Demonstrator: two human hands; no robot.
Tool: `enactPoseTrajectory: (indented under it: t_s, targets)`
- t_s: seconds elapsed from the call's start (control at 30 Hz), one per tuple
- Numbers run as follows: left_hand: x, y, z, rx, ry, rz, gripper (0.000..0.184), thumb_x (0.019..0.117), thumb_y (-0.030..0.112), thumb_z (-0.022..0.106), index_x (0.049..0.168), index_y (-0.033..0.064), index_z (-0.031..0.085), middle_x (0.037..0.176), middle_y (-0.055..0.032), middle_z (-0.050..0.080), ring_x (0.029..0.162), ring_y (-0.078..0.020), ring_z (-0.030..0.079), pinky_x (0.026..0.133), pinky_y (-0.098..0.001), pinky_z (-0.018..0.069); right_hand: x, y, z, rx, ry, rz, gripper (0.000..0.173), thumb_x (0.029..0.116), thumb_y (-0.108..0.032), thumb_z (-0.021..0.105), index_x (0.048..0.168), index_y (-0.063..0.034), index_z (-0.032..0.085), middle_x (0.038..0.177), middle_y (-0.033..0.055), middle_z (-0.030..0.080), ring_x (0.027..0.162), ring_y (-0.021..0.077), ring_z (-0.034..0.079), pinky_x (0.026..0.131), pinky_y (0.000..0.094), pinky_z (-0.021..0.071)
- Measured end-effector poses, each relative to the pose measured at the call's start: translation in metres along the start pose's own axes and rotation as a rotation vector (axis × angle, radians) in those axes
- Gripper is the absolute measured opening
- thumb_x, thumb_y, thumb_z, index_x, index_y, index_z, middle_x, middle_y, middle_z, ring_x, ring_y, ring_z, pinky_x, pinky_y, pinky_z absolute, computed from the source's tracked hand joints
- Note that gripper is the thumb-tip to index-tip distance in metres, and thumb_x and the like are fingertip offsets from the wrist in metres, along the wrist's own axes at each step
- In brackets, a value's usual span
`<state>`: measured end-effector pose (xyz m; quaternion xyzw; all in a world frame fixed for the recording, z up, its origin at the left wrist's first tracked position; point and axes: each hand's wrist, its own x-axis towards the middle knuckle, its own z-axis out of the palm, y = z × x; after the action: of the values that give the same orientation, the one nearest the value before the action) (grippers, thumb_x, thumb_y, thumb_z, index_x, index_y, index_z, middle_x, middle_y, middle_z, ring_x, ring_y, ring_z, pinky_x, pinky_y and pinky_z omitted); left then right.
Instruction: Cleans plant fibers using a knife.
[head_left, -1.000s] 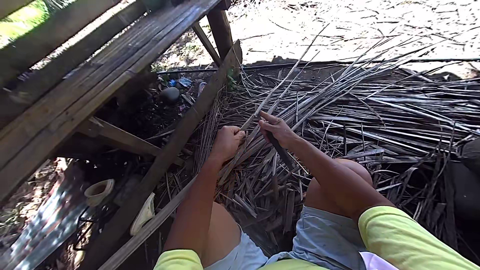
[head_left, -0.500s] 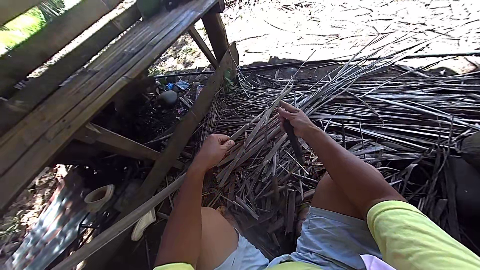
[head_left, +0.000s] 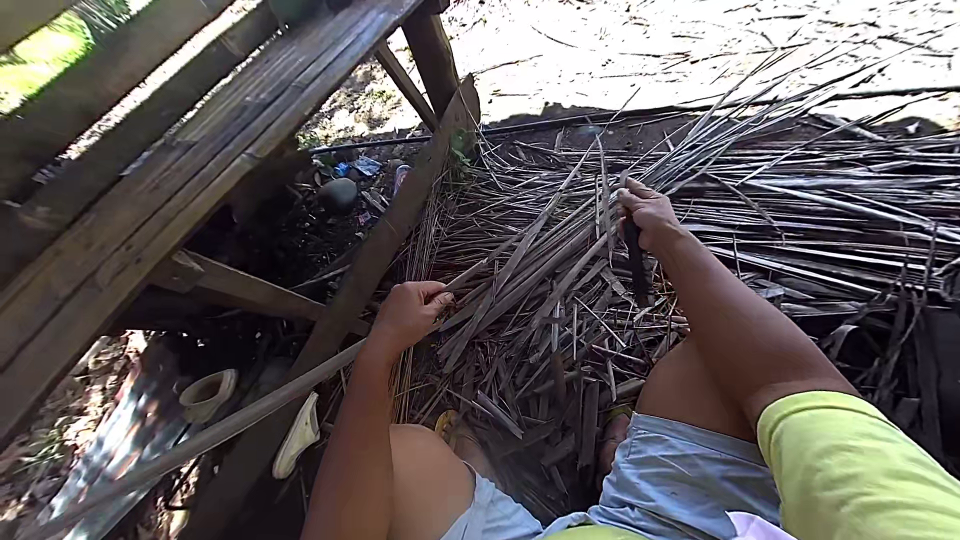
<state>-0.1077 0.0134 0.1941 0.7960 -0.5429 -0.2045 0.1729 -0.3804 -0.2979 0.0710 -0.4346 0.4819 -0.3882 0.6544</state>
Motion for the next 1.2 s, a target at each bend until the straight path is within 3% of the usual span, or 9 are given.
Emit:
enactPoseTrajectory:
  t_s: [0.07,0.13,0.27,0.4,0.5,0.6,0.7,0.97,1.2]
  targets:
    - [0.002,-0.006,0.001,0.034,0.052,-0.022,0.023,0.1065,0.025,0.060,0.102,0.0082,0.076,0.080,-0.0101,0.068,0.069,-0.0242,0.062,0.066,-0.0504,0.0512,-0.008,-0.011,0.000,0.010,0.063,-0.019,0.026,0.1093,-0.024,0.051,0.133,-0.0146,0.055,0.074,-0.0020,0.052,0.049,0.0077,0.050,0.044,0.0234,0.0469]
    - [0.006,-0.007,0.006,0.065,0.108,-0.024,0.024,0.1069,0.026,0.059,0.101,0.0081,0.075,0.080,-0.0122,0.068,0.070,-0.0282,0.063,0.066,-0.0545,0.0515,-0.036,-0.023,0.018,0.027,-0.068,-0.026,0.019,0.1106,-0.027,0.047,0.117,-0.0122,0.057,0.067,-0.0036,0.052,0.047,0.0071,0.051,0.045,0.0237,0.0497]
    - [0.006,0.014,0.020,0.124,0.188,-0.005,0.023,0.1073,0.025,0.058,0.109,0.0093,0.075,0.085,-0.0173,0.070,0.074,-0.0364,0.067,0.066,-0.0599,0.0519,-0.104,-0.014,0.066,-0.003,-0.549,0.000,0.033,0.1104,-0.019,0.045,0.136,-0.0021,0.058,0.066,-0.0012,0.055,0.048,0.0076,0.053,0.045,0.0232,0.0503]
    - [0.009,0.039,0.045,0.308,0.220,0.029,0.024,0.1070,0.020,0.056,0.116,0.0079,0.074,0.094,-0.0193,0.073,0.085,-0.0400,0.072,0.071,-0.0608,0.0556,-0.121,0.002,0.089,-0.025,-0.742,0.044,0.038,0.1083,-0.014,0.050,0.145,-0.0066,0.053,0.067,-0.0001,0.055,0.048,0.0074,0.051,0.045,0.0213,0.0469]
    - [0.013,0.044,0.060,0.463,0.285,0.080,0.024,0.1057,0.015,0.054,0.116,0.0051,0.074,0.089,-0.0182,0.073,0.076,-0.0379,0.072,0.062,-0.0553,0.0558,-0.117,0.001,0.093,-0.009,-0.738,0.101,0.046,0.1091,-0.016,0.049,0.154,-0.0125,0.044,0.069,0.0004,0.053,0.048,0.0084,0.050,0.045,0.0223,0.0468]
    - [0.013,0.051,0.063,0.508,0.291,0.077,0.028,0.1061,0.014,0.054,0.124,0.0043,0.073,0.092,-0.0184,0.074,0.076,-0.0375,0.073,0.063,-0.0541,0.0565,-0.114,0.001,0.090,-0.017,-0.750,0.150,0.048,0.1093,-0.018,0.049,0.157,-0.0149,0.040,0.070,0.0002,0.052,0.049,0.0086,0.051,0.045,0.0220,0.0471]
    - [0.012,0.054,0.062,0.513,0.278,0.076,0.025,0.1061,0.014,0.054,0.119,0.0036,0.074,0.092,-0.0187,0.073,0.076,-0.0375,0.073,0.063,-0.0533,0.0564,-0.111,0.005,0.086,-0.051,-0.781,0.116,0.048,0.1092,-0.015,0.048,0.157,-0.0141,0.040,0.071,0.0007,0.054,0.051,0.0088,0.051,0.046,0.0219,0.0465]
    - [0.005,0.074,0.067,0.614,0.207,0.032,0.025,0.1035,0.009,0.056,0.122,0.0025,0.071,0.093,-0.0181,0.073,0.075,-0.0363,0.073,0.061,-0.0507,0.0562,-0.095,0.015,0.090,-0.116,-0.582,0.074,0.046,0.1074,-0.014,0.054,0.152,-0.0086,0.046,0.068,0.0014,0.054,0.046,0.0081,0.048,0.042,0.0218,0.0426]
    - [-0.004,0.071,0.057,0.531,0.223,0.024,0.028,0.1052,0.014,0.055,0.127,0.0078,0.072,0.094,-0.0168,0.074,0.076,-0.0356,0.072,0.063,-0.0523,0.0562,-0.048,-0.001,0.063,0.044,-0.315,0.061,0.045,0.1074,-0.020,0.055,0.151,-0.0154,0.047,0.072,-0.0005,0.054,0.048,0.0084,0.051,0.042,0.0230,0.0462]
